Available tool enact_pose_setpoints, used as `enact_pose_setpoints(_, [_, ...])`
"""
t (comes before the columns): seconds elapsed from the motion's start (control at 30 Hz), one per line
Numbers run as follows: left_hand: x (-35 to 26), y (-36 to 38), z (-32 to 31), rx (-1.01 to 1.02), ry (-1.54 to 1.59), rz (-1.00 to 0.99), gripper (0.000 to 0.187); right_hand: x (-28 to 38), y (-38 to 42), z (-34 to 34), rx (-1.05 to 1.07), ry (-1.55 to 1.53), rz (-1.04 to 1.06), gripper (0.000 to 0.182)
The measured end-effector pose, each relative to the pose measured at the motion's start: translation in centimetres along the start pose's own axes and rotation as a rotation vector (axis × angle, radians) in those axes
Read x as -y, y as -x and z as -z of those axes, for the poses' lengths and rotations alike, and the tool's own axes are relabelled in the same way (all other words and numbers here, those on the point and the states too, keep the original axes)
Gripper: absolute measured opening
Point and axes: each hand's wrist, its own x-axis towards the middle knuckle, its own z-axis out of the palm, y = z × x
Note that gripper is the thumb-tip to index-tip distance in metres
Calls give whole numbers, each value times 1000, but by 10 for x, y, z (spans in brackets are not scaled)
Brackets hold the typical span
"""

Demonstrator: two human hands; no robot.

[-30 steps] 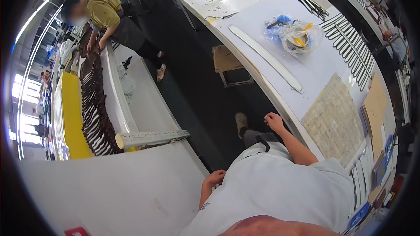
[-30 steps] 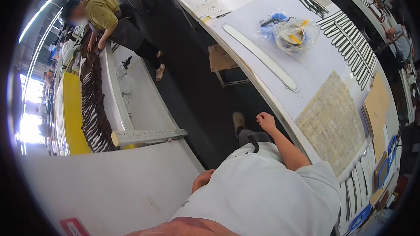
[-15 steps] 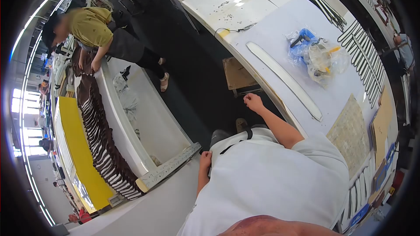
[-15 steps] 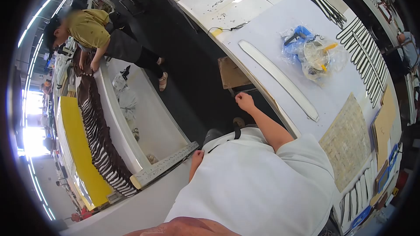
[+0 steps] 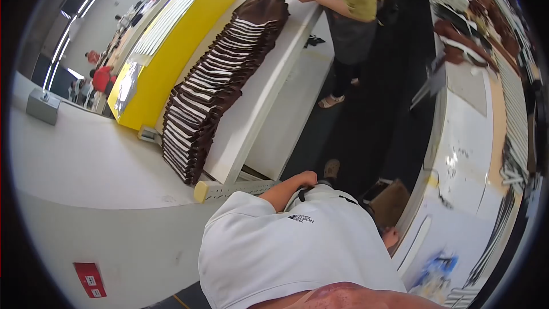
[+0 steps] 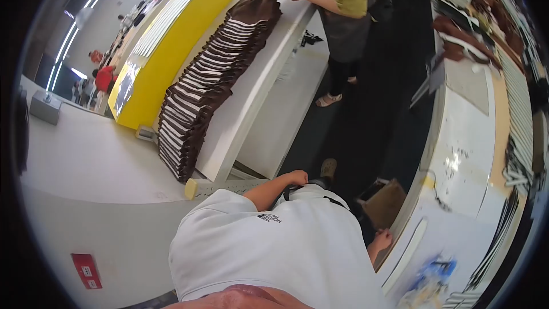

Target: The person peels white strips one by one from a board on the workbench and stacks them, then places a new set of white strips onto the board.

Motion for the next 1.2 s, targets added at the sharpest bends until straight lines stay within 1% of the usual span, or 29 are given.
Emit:
enact_pose_setpoints(0.03, [1,-17,11,32,-90,-18,30,0,-9,-18,45,-8,-127,15])
enact_pose_setpoints(0.07, [-9,-19,31,64,32,37,29,10,-12,-40,121,-48,-87,14])
enact_pose_setpoints(0.1, [-25,-16,66,97,141,88,28,20,-18,-65,193,-98,-52,13])
enact_pose_setpoints(0.13, [-37,-13,97,145,239,134,28,32,-33,-93,317,-61,31,14])
enact_pose_setpoints(0.17, [-40,-20,120,123,326,105,27,50,-46,-119,419,-28,104,16])
enact_pose_setpoints(0.2, [-43,-27,136,124,400,69,27,81,-46,-142,417,77,270,17])
enact_pose_setpoints(0.23, [-51,-31,143,148,463,32,27,98,-63,-164,443,115,246,16])
enact_pose_setpoints(0.27, [-63,-33,153,129,459,12,28,158,-43,-183,473,70,172,15])
enact_pose_setpoints(0.3, [-75,-38,169,107,449,-16,29,195,-42,-201,530,-5,193,8])
enact_pose_setpoints(0.33, [-85,-46,177,139,506,-25,28,214,-55,-218,557,-18,245,7])
enact_pose_setpoints(0.37, [-95,-55,184,165,561,-31,27,245,-58,-230,556,46,309,8])
enact_pose_setpoints(0.43, [-126,-63,208,238,500,-30,28,287,-79,-252,547,4,326,11])
enact_pose_setpoints(0.5, [-138,-100,221,342,399,-162,31,324,-106,-269,465,51,359,15])
enact_pose_setpoints(0.57, [-158,-142,251,412,306,-178,32,351,-142,-280,398,-44,306,18])
enact_pose_setpoints(0.63, [-190,-193,289,386,243,-198,31,373,-186,-290,338,-132,274,18])
enact_pose_setpoints(0.7, [-228,-238,333,358,214,-169,31,401,-233,-295,260,-103,268,19])
enact_pose_setpoints(0.73, [-251,-260,355,315,159,-170,32,415,-255,-296,235,-113,254,19])
enact_pose_setpoints(0.8, [-299,-300,400,-24,-167,-341,31,444,-295,-295,170,-85,218,19])
enact_pose_setpoints(0.87, [-359,-331,445,-93,-259,-381,28,470,-333,-295,160,-69,220,20])
enact_pose_setpoints(0.93, [-419,-348,483,-142,-193,-513,27,475,-372,-292,118,-21,255,21])
enact_pose_setpoints(0.97, [-443,-358,498,-128,-134,-569,28,476,-381,-286,119,-50,169,21])
enact_pose_setpoints(1.03, [-489,-370,530,-89,-105,-586,31,488,-394,-279,120,-111,11,21])
enact_pose_setpoints(1.1, [-522,-402,560,46,-34,-562,33,497,-401,-273,142,-222,-127,20])
enact_pose_setpoints(1.17, [-569,-417,610,362,31,-529,34,503,-404,-270,158,-289,-204,20])
enact_pose_setpoints(1.2, [-602,-415,639,426,-24,-491,33,502,-407,-270,166,-314,-253,19])
